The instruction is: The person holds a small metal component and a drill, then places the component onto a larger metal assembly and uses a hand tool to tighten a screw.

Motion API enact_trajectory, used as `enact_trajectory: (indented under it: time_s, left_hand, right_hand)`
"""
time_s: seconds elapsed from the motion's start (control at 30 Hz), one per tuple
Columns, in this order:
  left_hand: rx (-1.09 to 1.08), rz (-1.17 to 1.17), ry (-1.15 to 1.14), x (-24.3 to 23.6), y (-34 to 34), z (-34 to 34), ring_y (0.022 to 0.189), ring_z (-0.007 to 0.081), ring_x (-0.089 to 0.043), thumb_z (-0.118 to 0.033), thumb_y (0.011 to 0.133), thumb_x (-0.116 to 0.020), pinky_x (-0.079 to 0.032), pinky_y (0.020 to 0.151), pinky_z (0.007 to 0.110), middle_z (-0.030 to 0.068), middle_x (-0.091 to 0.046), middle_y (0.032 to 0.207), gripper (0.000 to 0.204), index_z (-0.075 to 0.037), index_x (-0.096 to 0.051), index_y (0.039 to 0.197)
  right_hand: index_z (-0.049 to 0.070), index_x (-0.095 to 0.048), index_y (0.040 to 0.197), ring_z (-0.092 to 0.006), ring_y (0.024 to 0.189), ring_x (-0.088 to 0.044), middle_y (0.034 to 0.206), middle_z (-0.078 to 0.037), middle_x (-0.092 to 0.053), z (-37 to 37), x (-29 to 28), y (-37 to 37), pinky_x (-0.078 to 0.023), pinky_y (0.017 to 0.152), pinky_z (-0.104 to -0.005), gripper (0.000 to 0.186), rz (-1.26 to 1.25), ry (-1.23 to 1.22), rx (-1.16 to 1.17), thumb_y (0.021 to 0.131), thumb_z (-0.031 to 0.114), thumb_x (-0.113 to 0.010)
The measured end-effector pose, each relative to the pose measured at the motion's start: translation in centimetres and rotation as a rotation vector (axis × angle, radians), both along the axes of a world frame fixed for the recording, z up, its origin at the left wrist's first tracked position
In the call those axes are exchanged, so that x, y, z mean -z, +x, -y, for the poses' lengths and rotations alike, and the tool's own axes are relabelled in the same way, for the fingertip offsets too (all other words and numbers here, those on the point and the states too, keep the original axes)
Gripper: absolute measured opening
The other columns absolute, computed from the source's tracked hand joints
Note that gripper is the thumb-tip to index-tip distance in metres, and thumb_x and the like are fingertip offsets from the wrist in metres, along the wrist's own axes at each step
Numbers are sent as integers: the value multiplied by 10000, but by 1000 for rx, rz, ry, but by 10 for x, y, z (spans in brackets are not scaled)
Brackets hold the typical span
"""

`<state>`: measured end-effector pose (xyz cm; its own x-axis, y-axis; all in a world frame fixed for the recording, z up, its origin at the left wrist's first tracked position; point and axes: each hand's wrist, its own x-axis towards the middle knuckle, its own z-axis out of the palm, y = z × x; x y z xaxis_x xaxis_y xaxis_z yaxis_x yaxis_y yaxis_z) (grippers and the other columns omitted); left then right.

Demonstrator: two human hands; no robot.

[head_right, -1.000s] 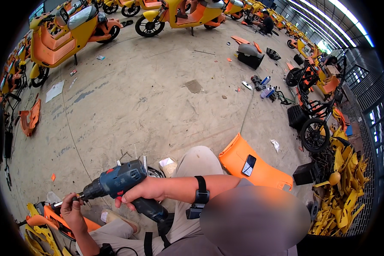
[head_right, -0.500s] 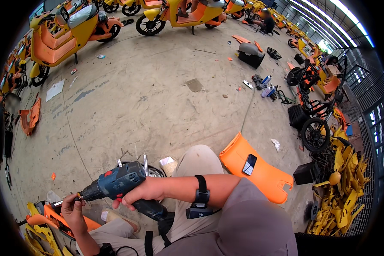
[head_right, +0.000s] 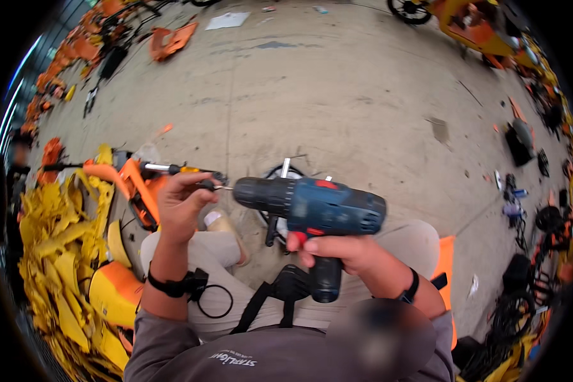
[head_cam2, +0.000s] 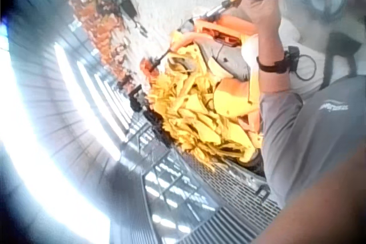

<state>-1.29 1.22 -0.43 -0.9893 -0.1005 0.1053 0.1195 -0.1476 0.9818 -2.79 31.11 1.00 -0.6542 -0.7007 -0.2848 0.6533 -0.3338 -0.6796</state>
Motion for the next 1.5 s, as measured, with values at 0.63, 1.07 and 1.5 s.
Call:
enact_trajectory:
  time_s: [0.63, 1.07, 1.5]
  left_hand:
    - [-28, 40, 77, 4, 1, 14, 748, 188, -651, -112, 881, -706, -536, 716, 326, 122, -691, 886, 177, 22, -660, 988]
    - [-3, 341, -387, 50, -21, -23, 625, 82, -572, -202, 978, -607, -472, 588, 215, 79, -678, 789, 241, 31, -667, 960]
    - [128, 554, -1310, 236, -106, -38, 1027, 369, -645, -212, 867, -575, -501, 884, 434, 228, -680, 1078, 333, -33, -662, 1135]
  right_hand:
    - [-26, -588, 1124, -171, 670, -602, 948, -134, -659, 4, 5, -8, -504, 637, -297, 411, -121, -7, -49, 763, 130, -709]
    - [-28, -543, 1126, -162, 709, -615, 974, -114, -645, -23, -2, -45, -549, 662, -312, 322, 194, 2, 486, 857, 141, -593]
    - [20, -537, 938, -166, 724, -609, 923, -114, -632, -38, -2, -55, -546, 691, -352, 154, 395, -88, 646, 828, 103, -606]
